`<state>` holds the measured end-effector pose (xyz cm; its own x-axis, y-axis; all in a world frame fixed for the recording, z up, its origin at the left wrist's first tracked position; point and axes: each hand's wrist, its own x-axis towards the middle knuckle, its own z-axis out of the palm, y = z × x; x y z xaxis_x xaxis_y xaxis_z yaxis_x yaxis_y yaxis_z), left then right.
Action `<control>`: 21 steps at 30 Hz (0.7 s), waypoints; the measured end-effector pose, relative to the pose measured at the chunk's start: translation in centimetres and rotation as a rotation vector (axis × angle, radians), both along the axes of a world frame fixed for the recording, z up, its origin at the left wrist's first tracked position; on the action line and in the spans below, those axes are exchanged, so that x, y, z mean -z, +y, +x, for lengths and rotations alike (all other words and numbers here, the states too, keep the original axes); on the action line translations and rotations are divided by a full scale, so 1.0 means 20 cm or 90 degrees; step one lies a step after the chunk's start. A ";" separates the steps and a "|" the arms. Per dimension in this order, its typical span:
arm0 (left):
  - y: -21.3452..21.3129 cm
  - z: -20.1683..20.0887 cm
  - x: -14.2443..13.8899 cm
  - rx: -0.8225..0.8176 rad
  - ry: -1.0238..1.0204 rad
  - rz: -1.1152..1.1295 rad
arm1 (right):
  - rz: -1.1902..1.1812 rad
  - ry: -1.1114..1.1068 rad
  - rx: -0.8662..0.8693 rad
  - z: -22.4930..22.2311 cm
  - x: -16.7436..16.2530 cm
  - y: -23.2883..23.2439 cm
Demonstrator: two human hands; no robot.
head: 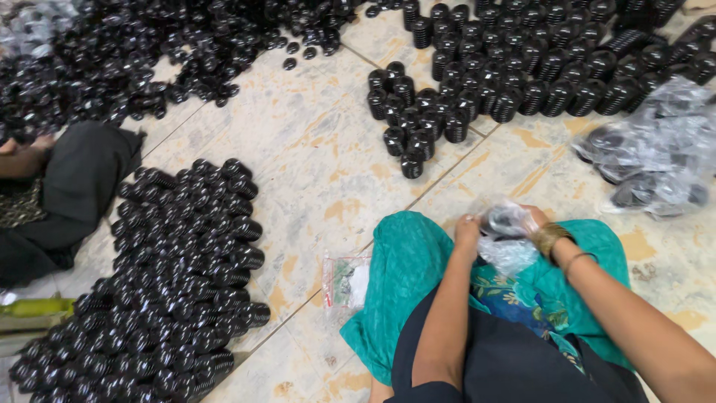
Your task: The person sits on the floor and places black plastic bottles one at a time into clear plastic bags, twisting the bags closed and setting the filled bags aside with other completed bags. The person occasionally reaches across the floor to pick up another bottle.
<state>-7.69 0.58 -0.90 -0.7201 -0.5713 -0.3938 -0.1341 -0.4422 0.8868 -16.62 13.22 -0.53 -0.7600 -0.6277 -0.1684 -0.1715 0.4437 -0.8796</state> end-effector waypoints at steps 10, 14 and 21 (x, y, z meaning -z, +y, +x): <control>-0.02 -0.05 0.36 0.036 -0.261 -0.454 | 0.252 0.306 0.063 -0.02 0.18 -0.01; 0.00 -0.03 0.36 -0.008 -0.085 -0.081 | 0.010 0.287 0.098 0.00 0.14 0.04; -0.04 -0.03 0.32 -0.074 0.082 0.207 | -0.173 0.084 0.066 0.01 0.10 0.06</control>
